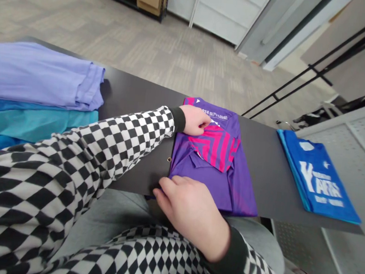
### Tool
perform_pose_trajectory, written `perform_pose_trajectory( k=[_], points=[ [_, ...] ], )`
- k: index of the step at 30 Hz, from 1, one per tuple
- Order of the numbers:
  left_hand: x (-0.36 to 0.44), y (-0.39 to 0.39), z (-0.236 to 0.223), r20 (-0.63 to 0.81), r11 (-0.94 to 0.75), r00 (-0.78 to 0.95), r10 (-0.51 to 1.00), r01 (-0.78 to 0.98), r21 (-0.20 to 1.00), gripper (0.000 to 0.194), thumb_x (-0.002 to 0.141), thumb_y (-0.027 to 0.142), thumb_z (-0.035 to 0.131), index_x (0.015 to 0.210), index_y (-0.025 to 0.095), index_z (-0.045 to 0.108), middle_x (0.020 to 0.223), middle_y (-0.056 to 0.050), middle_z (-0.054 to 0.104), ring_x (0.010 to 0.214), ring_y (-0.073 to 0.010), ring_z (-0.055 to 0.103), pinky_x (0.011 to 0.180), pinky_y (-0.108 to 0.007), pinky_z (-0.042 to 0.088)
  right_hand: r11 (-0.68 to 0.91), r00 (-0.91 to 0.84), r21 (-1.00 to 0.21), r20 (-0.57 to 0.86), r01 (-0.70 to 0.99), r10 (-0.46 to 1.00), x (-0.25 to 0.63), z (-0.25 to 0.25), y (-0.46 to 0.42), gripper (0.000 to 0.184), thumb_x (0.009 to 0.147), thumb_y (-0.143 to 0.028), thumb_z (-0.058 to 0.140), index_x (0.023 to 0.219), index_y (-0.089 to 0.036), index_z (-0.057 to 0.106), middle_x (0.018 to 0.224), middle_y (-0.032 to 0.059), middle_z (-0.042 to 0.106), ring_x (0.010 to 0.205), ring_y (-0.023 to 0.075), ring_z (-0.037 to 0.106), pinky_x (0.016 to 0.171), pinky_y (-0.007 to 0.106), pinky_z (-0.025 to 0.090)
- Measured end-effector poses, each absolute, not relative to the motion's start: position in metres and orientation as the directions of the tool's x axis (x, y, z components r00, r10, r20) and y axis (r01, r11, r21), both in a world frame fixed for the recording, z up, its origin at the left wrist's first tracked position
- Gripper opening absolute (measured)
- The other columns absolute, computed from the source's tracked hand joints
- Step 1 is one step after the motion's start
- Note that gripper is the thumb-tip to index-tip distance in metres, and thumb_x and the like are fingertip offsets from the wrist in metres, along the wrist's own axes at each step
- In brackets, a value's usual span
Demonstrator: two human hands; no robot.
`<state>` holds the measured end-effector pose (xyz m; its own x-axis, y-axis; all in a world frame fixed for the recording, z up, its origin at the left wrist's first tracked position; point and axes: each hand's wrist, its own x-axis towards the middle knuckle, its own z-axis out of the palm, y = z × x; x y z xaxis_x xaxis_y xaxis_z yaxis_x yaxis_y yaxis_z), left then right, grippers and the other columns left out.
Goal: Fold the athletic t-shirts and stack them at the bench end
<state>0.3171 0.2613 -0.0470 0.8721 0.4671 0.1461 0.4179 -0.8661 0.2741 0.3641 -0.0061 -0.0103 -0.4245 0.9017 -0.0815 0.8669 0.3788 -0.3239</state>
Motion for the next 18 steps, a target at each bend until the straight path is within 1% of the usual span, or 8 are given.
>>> perform_pose_trajectory(
  k=[2, 4, 6, 8, 10, 12, 15, 18],
  points=[
    [0.316, 0.261, -0.047, 0.158, -0.866, 0.871, 0.465, 0.411, 0.287, 0.024, 0.085, 0.033, 0.065, 0.099, 0.027, 0.084, 0.097, -0.005, 0.084, 0.094, -0.0278, 0.077, 0.075, -0.037, 0.048, 0.314, -0.36, -0.316, -0.101, 0.896, 0.927, 0.362, -0.016, -0.005, 0.021, 0.11, -0.038, 0.068, 0.094, -0.025, 0.068, 0.082, 0.0049, 0.072, 0.068, 0.0218, 0.064, 0.062, 0.035, 0.04],
    [0.316, 0.263, -0.047, 0.162, -0.867, 0.873, 0.461, 0.404, 0.291, 0.023, 0.085, 0.033, 0.065, 0.097, 0.027, 0.083, 0.096, -0.005, 0.084, 0.093, -0.0274, 0.077, 0.072, -0.037, 0.046, 0.245, -0.301, -0.368, -0.101, 0.897, 0.948, 0.362, -0.019, -0.006, 0.024, 0.109, -0.036, 0.069, 0.088, -0.026, 0.062, 0.08, 0.0034, 0.07, 0.066, 0.0213, 0.062, 0.061, 0.035, 0.037],
    [0.317, 0.266, -0.049, 0.162, -0.865, 0.871, 0.464, 0.406, 0.295, 0.021, 0.084, 0.033, 0.066, 0.095, 0.026, 0.082, 0.095, -0.005, 0.084, 0.09, -0.0268, 0.076, 0.07, -0.037, 0.044, 0.162, -0.229, -0.468, -0.089, 0.868, 0.969, 0.364, -0.02, -0.011, 0.027, 0.108, -0.03, 0.068, 0.084, -0.026, 0.058, 0.079, 0.0019, 0.068, 0.068, 0.0206, 0.062, 0.063, 0.034, 0.039],
    [0.319, 0.268, -0.051, 0.167, -0.862, 0.868, 0.468, 0.407, 0.303, 0.019, 0.084, 0.033, 0.066, 0.094, 0.026, 0.081, 0.093, -0.004, 0.083, 0.089, -0.0264, 0.076, 0.069, -0.037, 0.043, 0.058, -0.14, -0.608, -0.088, 0.792, 0.986, 0.366, -0.022, -0.019, 0.023, 0.105, -0.024, 0.068, 0.085, -0.026, 0.059, 0.078, 0.0001, 0.067, 0.068, 0.0195, 0.063, 0.065, 0.034, 0.042],
    [0.321, 0.269, -0.052, 0.171, -0.861, 0.867, 0.468, 0.404, 0.309, 0.02, 0.083, 0.033, 0.066, 0.093, 0.027, 0.081, 0.092, -0.004, 0.083, 0.088, -0.0263, 0.075, 0.069, -0.037, 0.043, -0.058, -0.03, -0.762, -0.101, 0.645, 0.994, 0.369, -0.024, -0.03, 0.014, 0.102, -0.021, 0.069, 0.091, -0.027, 0.064, 0.079, -0.0011, 0.069, 0.069, 0.0187, 0.065, 0.066, 0.032, 0.047],
    [0.322, 0.269, -0.052, 0.165, -0.86, 0.868, 0.469, 0.405, 0.311, 0.021, 0.082, 0.034, 0.066, 0.094, 0.027, 0.082, 0.091, -0.004, 0.082, 0.088, -0.0264, 0.074, 0.07, -0.037, 0.044, -0.147, 0.105, -0.877, -0.112, 0.458, 0.988, 0.373, -0.029, -0.043, 0.005, 0.1, -0.024, 0.072, 0.101, -0.028, 0.069, 0.084, -0.0008, 0.072, 0.072, 0.0188, 0.068, 0.068, 0.032, 0.053],
    [0.322, 0.268, -0.051, 0.15, -0.854, 0.866, 0.476, 0.416, 0.312, 0.022, 0.081, 0.034, 0.066, 0.094, 0.027, 0.082, 0.093, -0.004, 0.083, 0.089, -0.026, 0.075, 0.071, -0.036, 0.044, -0.193, 0.282, -0.959, -0.129, 0.21, 0.951, 0.378, -0.038, -0.059, 0.02, 0.096, -0.027, 0.078, 0.114, -0.03, 0.071, 0.091, 0.0004, 0.072, 0.08, 0.0194, 0.07, 0.071, 0.031, 0.058],
    [0.322, 0.269, -0.052, 0.16, -0.855, 0.864, 0.478, 0.415, 0.312, 0.021, 0.081, 0.034, 0.066, 0.094, 0.026, 0.081, 0.093, -0.003, 0.083, 0.089, -0.0251, 0.075, 0.07, -0.035, 0.044, -0.202, 0.361, -0.979, -0.185, 0.01, 0.914, 0.381, -0.049, -0.07, 0.034, 0.093, -0.027, 0.084, 0.123, -0.033, 0.07, 0.093, -0.0004, 0.07, 0.079, 0.0185, 0.067, 0.069, 0.03, 0.058]
  ],
)
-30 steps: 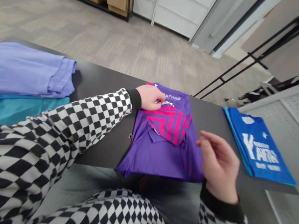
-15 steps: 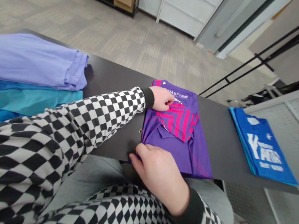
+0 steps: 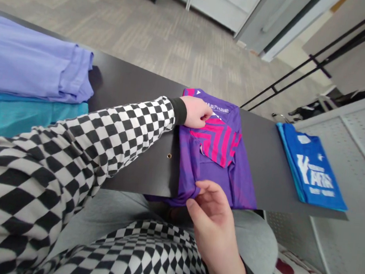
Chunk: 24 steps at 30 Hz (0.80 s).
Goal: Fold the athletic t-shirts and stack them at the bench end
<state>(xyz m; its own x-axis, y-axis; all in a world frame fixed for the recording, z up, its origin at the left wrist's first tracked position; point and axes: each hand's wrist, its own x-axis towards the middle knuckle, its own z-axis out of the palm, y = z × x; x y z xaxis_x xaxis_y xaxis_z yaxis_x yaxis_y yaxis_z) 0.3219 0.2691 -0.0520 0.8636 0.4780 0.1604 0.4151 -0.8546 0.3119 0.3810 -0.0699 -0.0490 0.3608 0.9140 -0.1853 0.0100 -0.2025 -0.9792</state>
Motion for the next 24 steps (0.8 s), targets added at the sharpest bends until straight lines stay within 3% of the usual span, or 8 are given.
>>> perform_pose_trajectory(
  k=[4, 9, 11, 18, 24],
  points=[
    [0.323, 0.273, -0.057, 0.167, -0.86, 0.867, 0.47, 0.407, 0.309, 0.021, 0.082, 0.035, 0.066, 0.094, 0.026, 0.081, 0.094, -0.003, 0.082, 0.088, -0.0239, 0.074, 0.071, -0.035, 0.043, -0.217, 0.361, -0.97, -0.244, -0.113, 0.9, 0.38, -0.054, -0.077, 0.044, 0.092, -0.029, 0.086, 0.131, -0.034, 0.067, 0.102, 0.0015, 0.074, 0.086, 0.0205, 0.071, 0.076, 0.034, 0.062],
    [0.323, 0.275, -0.058, 0.172, -0.86, 0.864, 0.473, 0.411, 0.304, 0.022, 0.081, 0.034, 0.065, 0.093, 0.026, 0.081, 0.088, -0.002, 0.08, 0.087, -0.0237, 0.073, 0.073, -0.035, 0.044, -0.201, 0.453, -0.971, -0.123, 0.129, 0.883, 0.374, -0.042, -0.083, 0.032, 0.093, -0.028, 0.084, 0.123, -0.033, 0.074, 0.104, 0.0042, 0.074, 0.092, 0.0232, 0.072, 0.085, 0.041, 0.065],
    [0.324, 0.275, -0.058, 0.171, -0.86, 0.864, 0.474, 0.412, 0.302, 0.022, 0.081, 0.034, 0.065, 0.093, 0.025, 0.081, 0.087, -0.002, 0.079, 0.088, -0.0242, 0.073, 0.074, -0.035, 0.044, -0.203, 0.471, -0.967, -0.11, 0.153, 0.875, 0.374, -0.039, -0.085, 0.031, 0.092, -0.028, 0.083, 0.122, -0.033, 0.075, 0.106, 0.0051, 0.074, 0.093, 0.0235, 0.072, 0.085, 0.041, 0.065],
    [0.326, 0.279, -0.062, 0.184, -0.854, 0.863, 0.471, 0.393, 0.341, 0.022, 0.08, 0.034, 0.067, 0.093, 0.024, 0.082, 0.086, -0.002, 0.076, 0.094, -0.025, 0.073, 0.082, -0.034, 0.048, -0.208, 0.379, -0.951, -0.285, -0.231, 0.881, 0.375, -0.052, -0.093, 0.042, 0.091, -0.026, 0.083, 0.129, -0.035, 0.067, 0.104, -0.0002, 0.07, 0.086, 0.0178, 0.066, 0.078, 0.031, 0.059],
    [0.324, 0.277, -0.061, 0.187, -0.856, 0.864, 0.467, 0.39, 0.34, 0.023, 0.08, 0.032, 0.066, 0.094, 0.023, 0.082, 0.086, -0.003, 0.075, 0.095, -0.0258, 0.073, 0.085, -0.035, 0.048, -0.228, 0.336, -0.961, -0.268, -0.156, 0.903, 0.372, -0.059, -0.103, 0.062, 0.091, -0.034, 0.089, 0.145, -0.038, 0.058, 0.109, 0.0005, 0.073, 0.096, 0.0208, 0.071, 0.093, 0.039, 0.062]
  ],
)
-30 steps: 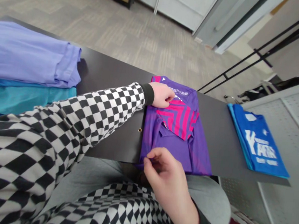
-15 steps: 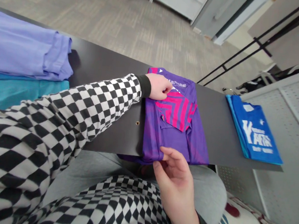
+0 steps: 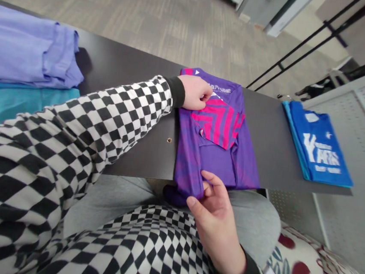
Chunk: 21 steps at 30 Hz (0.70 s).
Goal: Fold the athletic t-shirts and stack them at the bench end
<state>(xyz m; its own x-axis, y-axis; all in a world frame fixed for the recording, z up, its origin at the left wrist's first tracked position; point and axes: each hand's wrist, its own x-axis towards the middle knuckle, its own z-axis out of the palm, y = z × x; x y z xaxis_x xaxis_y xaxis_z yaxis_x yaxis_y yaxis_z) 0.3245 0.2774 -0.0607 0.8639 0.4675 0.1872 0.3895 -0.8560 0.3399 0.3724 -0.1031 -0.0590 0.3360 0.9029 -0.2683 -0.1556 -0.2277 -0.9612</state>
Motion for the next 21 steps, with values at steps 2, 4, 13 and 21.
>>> perform_pose_trajectory(
  k=[2, 4, 13, 21],
  points=[
    [0.325, 0.277, -0.06, 0.175, -0.856, 0.867, 0.467, 0.394, 0.335, 0.025, 0.081, 0.031, 0.066, 0.097, 0.021, 0.083, 0.087, -0.004, 0.075, 0.097, -0.0268, 0.074, 0.086, -0.035, 0.048, -0.236, 0.335, -0.965, -0.26, -0.111, 0.906, 0.375, -0.062, -0.108, 0.061, 0.091, -0.032, 0.088, 0.145, -0.036, 0.059, 0.106, 0.0006, 0.074, 0.096, 0.021, 0.072, 0.094, 0.039, 0.062],
    [0.325, 0.277, -0.059, 0.161, -0.853, 0.869, 0.468, 0.397, 0.338, 0.027, 0.082, 0.031, 0.065, 0.098, 0.021, 0.084, 0.087, -0.004, 0.075, 0.099, -0.0275, 0.074, 0.087, -0.036, 0.048, -0.258, 0.35, -0.964, -0.261, -0.058, 0.899, 0.38, -0.069, -0.114, 0.054, 0.094, -0.031, 0.085, 0.142, -0.034, 0.062, 0.101, 0.0, 0.074, 0.091, 0.0204, 0.072, 0.09, 0.038, 0.062],
    [0.323, 0.278, -0.065, 0.187, -0.844, 0.867, 0.462, 0.365, 0.392, 0.029, 0.085, 0.036, 0.066, 0.103, 0.022, 0.084, 0.091, -0.004, 0.076, 0.112, -0.0297, 0.072, 0.094, -0.036, 0.048, -0.336, 0.388, -0.94, -0.287, 0.062, 0.876, 0.395, -0.102, -0.127, 0.025, 0.098, -0.048, 0.082, 0.106, -0.026, 0.073, 0.1, 0.0037, 0.077, 0.091, 0.0223, 0.073, 0.086, 0.037, 0.061],
    [0.314, 0.232, -0.01, 0.169, -0.926, 0.947, 0.274, 0.212, 0.312, 0.039, 0.096, 0.047, 0.059, 0.106, 0.018, 0.084, 0.088, -0.006, 0.077, 0.097, -0.0243, 0.071, 0.086, -0.034, 0.044, -0.361, 0.351, -0.924, -0.298, 0.126, 0.887, 0.393, -0.101, -0.119, 0.032, 0.102, -0.056, 0.078, 0.105, -0.024, 0.079, 0.095, 0.0045, 0.079, 0.088, 0.0229, 0.071, 0.085, 0.036, 0.059]
  ],
)
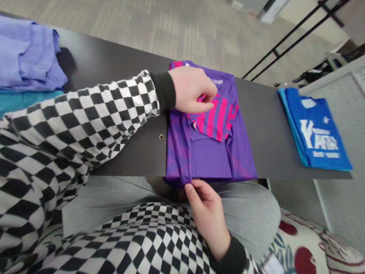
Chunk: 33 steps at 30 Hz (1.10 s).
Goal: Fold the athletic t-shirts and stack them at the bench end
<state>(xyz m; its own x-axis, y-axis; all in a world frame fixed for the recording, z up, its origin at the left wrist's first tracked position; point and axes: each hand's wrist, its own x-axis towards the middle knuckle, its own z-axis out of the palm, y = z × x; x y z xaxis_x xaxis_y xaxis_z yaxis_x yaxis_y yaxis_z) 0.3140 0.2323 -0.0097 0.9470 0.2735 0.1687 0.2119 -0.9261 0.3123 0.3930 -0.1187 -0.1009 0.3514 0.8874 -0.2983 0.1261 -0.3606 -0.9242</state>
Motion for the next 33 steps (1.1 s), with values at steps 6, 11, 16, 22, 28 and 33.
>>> perform_pose_trajectory(
  k=[6, 11, 16, 22, 28, 33],
  points=[
    [0.309, 0.209, -0.002, -0.141, -0.879, 0.99, 0.006, 0.072, 0.471, 0.035, 0.082, 0.042, 0.075, 0.111, 0.028, 0.087, 0.089, 0.0, 0.078, 0.097, -0.0227, 0.071, 0.088, -0.031, 0.044, -0.348, 0.364, -0.926, -0.276, 0.149, 0.89, 0.392, -0.094, -0.114, 0.038, 0.106, -0.058, 0.069, 0.094, -0.023, 0.078, 0.089, 0.0045, 0.077, 0.081, 0.0212, 0.066, 0.08, 0.034, 0.057],
    [0.312, 0.209, -0.005, -0.273, -0.898, 0.96, -0.065, 0.063, 0.436, 0.026, 0.085, 0.033, 0.074, 0.107, 0.026, 0.087, 0.084, 0.001, 0.077, 0.09, -0.02, 0.067, 0.085, -0.03, 0.042, -0.333, 0.352, -0.94, -0.286, 0.078, 0.891, 0.39, -0.102, -0.114, 0.035, 0.103, -0.058, 0.074, 0.098, -0.023, 0.077, 0.084, 0.0017, 0.073, 0.076, 0.0193, 0.063, 0.075, 0.032, 0.055],
    [0.316, 0.208, -0.001, -0.295, -0.907, 0.954, -0.046, 0.084, 0.412, 0.019, 0.088, 0.033, 0.073, 0.099, 0.026, 0.087, 0.084, 0.001, 0.077, 0.089, -0.0194, 0.067, 0.085, -0.03, 0.042, -0.336, 0.349, -0.939, -0.293, 0.068, 0.89, 0.39, -0.105, -0.116, 0.032, 0.101, -0.054, 0.079, 0.096, -0.023, 0.079, 0.085, 0.0014, 0.073, 0.077, 0.0187, 0.063, 0.075, 0.032, 0.053],
    [0.316, 0.205, 0.001, -0.25, -0.905, 0.968, -0.038, 0.073, 0.42, 0.023, 0.088, 0.039, 0.074, 0.104, 0.029, 0.086, 0.086, 0.002, 0.077, 0.093, -0.0206, 0.069, 0.085, -0.029, 0.042, -0.333, 0.366, -0.941, -0.29, 0.061, 0.884, 0.392, -0.103, -0.116, 0.031, 0.102, -0.054, 0.078, 0.099, -0.023, 0.081, 0.087, 0.0022, 0.075, 0.079, 0.0199, 0.065, 0.077, 0.034, 0.054],
    [0.315, 0.202, 0.002, -0.318, -0.915, 0.948, -0.028, 0.104, 0.389, 0.02, 0.084, 0.028, 0.076, 0.1, 0.027, 0.086, 0.083, 0.002, 0.076, 0.089, -0.0197, 0.066, 0.083, -0.03, 0.041, -0.342, 0.376, -0.939, -0.301, 0.046, 0.877, 0.392, -0.105, -0.114, 0.033, 0.101, -0.056, 0.079, 0.099, -0.024, 0.079, 0.086, 0.0022, 0.076, 0.077, 0.0202, 0.066, 0.075, 0.034, 0.055],
    [0.317, 0.198, 0.005, -0.318, -0.92, 0.948, -0.015, 0.111, 0.375, 0.023, 0.086, 0.022, 0.071, 0.102, 0.027, 0.086, 0.086, 0.002, 0.077, 0.089, -0.0193, 0.066, 0.083, -0.03, 0.041, -0.343, 0.38, -0.937, -0.294, 0.066, 0.877, 0.392, -0.103, -0.116, 0.034, 0.101, -0.058, 0.078, 0.099, -0.024, 0.079, 0.085, 0.0026, 0.076, 0.077, 0.0207, 0.066, 0.075, 0.034, 0.056]
  ],
)
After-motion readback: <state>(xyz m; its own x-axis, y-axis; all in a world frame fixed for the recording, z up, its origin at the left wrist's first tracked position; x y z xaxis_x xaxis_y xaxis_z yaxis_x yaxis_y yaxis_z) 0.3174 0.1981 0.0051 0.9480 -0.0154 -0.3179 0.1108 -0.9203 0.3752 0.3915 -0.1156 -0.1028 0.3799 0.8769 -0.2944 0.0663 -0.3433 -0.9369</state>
